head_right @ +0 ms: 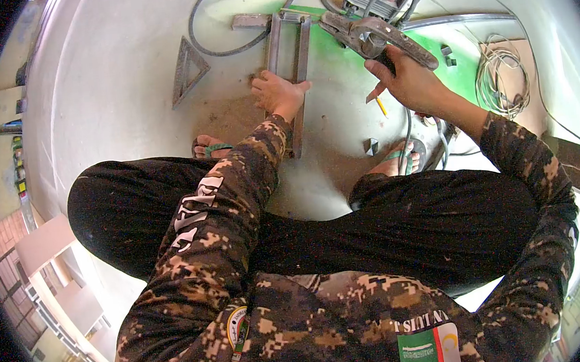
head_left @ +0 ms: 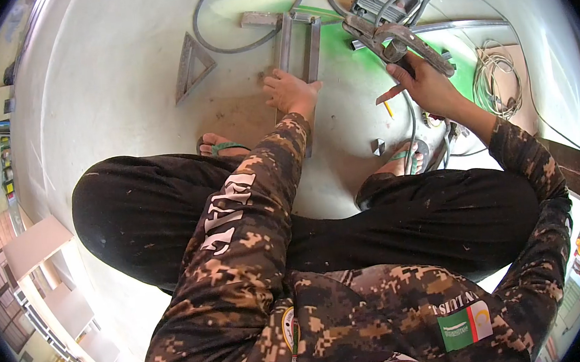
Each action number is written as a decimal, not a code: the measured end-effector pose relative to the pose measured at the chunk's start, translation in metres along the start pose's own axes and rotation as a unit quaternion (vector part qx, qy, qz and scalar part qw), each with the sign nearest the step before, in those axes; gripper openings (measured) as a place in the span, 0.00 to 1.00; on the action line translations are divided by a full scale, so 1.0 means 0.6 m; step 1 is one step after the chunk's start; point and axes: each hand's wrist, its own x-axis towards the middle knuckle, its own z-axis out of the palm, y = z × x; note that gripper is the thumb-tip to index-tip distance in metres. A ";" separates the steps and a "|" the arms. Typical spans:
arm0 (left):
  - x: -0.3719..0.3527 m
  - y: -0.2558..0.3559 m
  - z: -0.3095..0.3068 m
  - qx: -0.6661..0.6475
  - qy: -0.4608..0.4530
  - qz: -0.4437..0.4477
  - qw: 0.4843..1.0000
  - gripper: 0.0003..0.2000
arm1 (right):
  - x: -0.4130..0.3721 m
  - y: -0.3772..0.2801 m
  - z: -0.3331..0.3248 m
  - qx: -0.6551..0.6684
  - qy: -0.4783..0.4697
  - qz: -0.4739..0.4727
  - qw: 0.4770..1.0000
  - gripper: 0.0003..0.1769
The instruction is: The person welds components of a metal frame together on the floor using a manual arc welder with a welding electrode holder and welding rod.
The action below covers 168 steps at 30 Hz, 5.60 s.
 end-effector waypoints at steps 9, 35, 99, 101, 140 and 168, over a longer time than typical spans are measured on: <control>0.011 -0.003 0.014 -0.012 0.007 0.022 1.000 0.51 | 0.007 0.030 0.020 0.082 0.005 0.000 0.997 0.28; 0.023 -0.006 -0.004 0.035 0.017 0.018 0.999 0.51 | 0.014 -0.025 0.003 -0.024 -0.021 0.005 0.999 0.29; 0.007 0.007 -0.027 0.050 0.004 0.026 0.998 0.52 | 0.003 -0.053 -0.023 0.034 -0.053 0.061 0.996 0.30; 0.005 0.009 -0.026 0.052 0.011 0.028 0.998 0.52 | 0.002 -0.054 -0.022 0.049 -0.019 0.031 0.998 0.28; 0.013 -0.009 -0.013 0.004 0.040 0.061 0.997 0.52 | 0.000 -0.038 -0.055 0.188 -0.026 0.087 0.978 0.32; 0.023 0.019 0.004 -0.002 0.074 0.099 0.992 0.53 | -0.097 -0.026 -0.102 0.261 0.111 0.060 0.957 0.25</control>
